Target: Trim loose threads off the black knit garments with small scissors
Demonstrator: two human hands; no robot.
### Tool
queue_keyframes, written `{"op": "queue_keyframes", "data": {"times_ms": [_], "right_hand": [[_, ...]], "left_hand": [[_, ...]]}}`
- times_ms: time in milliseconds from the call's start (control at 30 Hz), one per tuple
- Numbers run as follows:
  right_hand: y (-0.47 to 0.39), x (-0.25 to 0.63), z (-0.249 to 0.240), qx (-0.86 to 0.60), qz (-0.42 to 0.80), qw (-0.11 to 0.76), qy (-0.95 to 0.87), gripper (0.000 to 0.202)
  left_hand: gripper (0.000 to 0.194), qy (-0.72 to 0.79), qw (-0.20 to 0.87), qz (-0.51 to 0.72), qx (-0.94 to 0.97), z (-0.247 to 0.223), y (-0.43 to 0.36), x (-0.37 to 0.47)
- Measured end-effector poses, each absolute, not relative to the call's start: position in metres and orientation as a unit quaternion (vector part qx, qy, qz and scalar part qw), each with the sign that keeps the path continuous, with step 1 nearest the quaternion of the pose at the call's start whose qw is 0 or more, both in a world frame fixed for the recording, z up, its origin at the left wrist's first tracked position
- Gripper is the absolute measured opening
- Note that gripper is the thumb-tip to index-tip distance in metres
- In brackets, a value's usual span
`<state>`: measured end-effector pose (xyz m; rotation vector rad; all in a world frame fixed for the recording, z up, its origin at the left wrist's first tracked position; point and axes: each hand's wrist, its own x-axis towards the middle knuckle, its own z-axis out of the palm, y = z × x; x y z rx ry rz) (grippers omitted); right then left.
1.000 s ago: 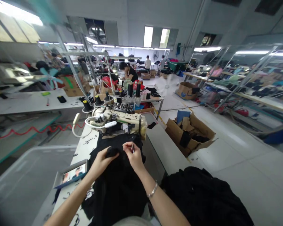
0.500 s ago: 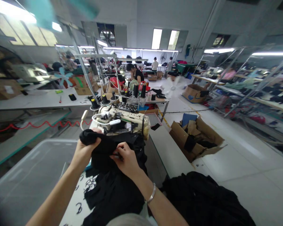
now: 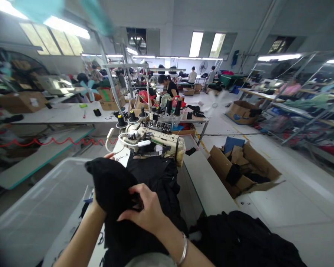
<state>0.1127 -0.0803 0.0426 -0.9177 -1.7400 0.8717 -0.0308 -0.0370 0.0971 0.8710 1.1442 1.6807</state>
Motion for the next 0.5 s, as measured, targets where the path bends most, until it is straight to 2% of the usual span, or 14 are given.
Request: {"op": "queue_keyframes", "data": {"times_ms": [33, 67, 167, 300, 500], "right_hand": [[-0.080, 0.110, 0.042, -0.382, 0.351, 0.471, -0.714, 0.054], [-0.079, 0.109, 0.041, -0.386, 0.346, 0.465, -0.717, 0.047], [-0.070, 0.113, 0.043, -0.397, 0.328, 0.455, -0.726, 0.007], [-0.068, 0.126, 0.044, -0.432, 0.295, 0.476, -0.707, 0.012], [-0.092, 0.126, 0.024, -0.314, 0.378, 0.443, -0.750, 0.017]], "left_hand": [[0.043, 0.472, 0.461, 0.657, 0.364, 0.095, -0.040, -0.030], [0.044, 0.482, 0.472, 0.631, 0.384, 0.093, -0.042, -0.029], [0.035, 0.514, 0.429, 0.557, 0.491, 0.090, -0.040, -0.034], [0.025, 0.538, 0.358, 0.494, 0.582, 0.092, -0.030, -0.047], [0.029, 0.550, 0.352, 0.484, 0.583, 0.111, -0.028, -0.038]]}}
